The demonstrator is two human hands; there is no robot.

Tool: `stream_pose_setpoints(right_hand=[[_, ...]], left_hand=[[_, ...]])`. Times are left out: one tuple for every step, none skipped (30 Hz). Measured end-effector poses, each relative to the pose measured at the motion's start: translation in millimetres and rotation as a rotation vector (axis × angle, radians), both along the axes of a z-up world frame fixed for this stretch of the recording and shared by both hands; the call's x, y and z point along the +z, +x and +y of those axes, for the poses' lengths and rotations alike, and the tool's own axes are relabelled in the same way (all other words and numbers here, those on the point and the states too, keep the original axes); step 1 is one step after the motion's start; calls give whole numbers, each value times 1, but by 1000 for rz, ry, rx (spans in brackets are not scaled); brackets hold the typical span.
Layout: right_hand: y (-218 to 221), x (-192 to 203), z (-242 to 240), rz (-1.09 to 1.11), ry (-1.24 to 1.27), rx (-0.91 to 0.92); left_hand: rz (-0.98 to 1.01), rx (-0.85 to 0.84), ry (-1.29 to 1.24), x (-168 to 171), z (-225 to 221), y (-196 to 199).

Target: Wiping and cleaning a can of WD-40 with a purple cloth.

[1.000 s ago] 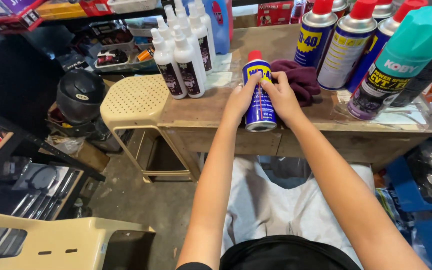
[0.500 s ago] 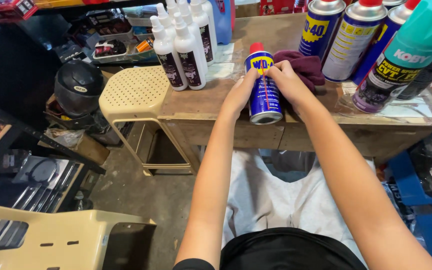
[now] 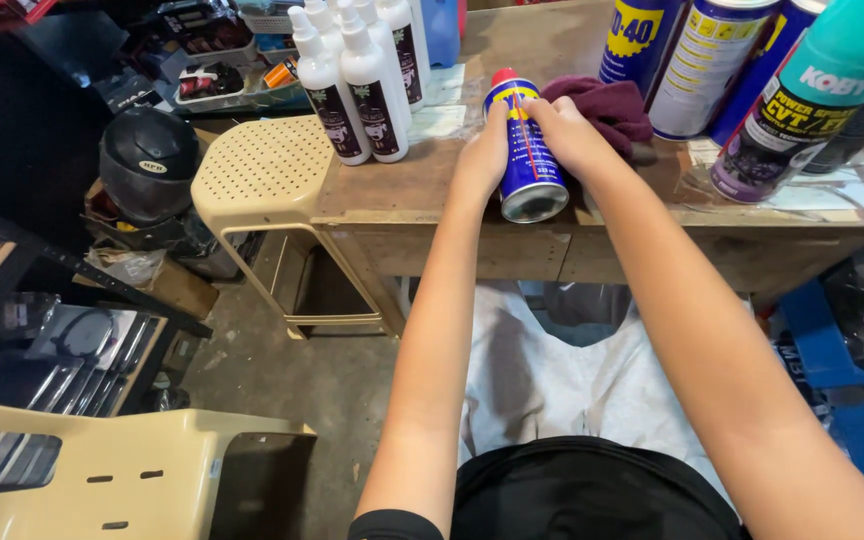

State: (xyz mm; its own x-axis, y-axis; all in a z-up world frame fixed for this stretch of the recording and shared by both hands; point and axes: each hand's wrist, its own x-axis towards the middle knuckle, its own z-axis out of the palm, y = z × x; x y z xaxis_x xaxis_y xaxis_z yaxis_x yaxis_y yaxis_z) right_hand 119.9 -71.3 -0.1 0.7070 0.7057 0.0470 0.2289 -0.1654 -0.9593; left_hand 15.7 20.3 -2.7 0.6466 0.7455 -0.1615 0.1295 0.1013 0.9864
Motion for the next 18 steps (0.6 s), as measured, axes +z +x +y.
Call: stream_pose_setpoints(right_hand=[[-4, 3, -5, 19, -12, 36], [-8, 6, -11, 34, -26, 72], [-14, 8, -16, 30, -29, 69], [-21, 10, -20, 68, 3, 83], [-28, 12, -24, 106, 35, 97], [-27, 9, -26, 107, 33, 102], [-25, 6, -27, 75, 27, 124], [-23, 5, -28, 41, 25, 146], [-41, 15, -36, 40, 26, 149], [-56, 27, -45, -58, -5, 133], [-71, 38, -54, -155, -35, 116], [-58, 28, -49, -159, -33, 113], [-45, 17, -43, -184, 7, 113], [-35, 4, -37, -203, 45, 115], [-33, 1, -36, -199, 46, 116], [-31, -3, -35, -253, 54, 88], [-29, -6, -34, -307, 61, 61], [-18, -15, -30, -308, 66, 61]], left_hand=[[3, 10, 24, -1, 1, 1], [2, 21, 45, -2, 1, 3], [-2, 18, 42, -2, 0, 3], [19, 40, 58, -2, -1, 2], [40, 62, 75, -2, -2, 1], [41, 67, 73, -6, -1, 3], [38, 68, 111, -9, 1, 4], [34, 69, 153, -12, 3, 6], [34, 73, 154, -3, -4, -5], [52, 8, 169, 8, -13, -14], [72, -57, 183, 18, -21, -23], [68, -59, 186, 21, -26, -26], [49, -48, 194, 24, -30, -29], [37, -36, 201, 24, -34, -34], [41, -36, 202, 20, -33, -34], [16, -44, 222, 17, -30, -34], [-8, -53, 241, 13, -28, -33], [-9, -53, 246, 20, -37, -42]])
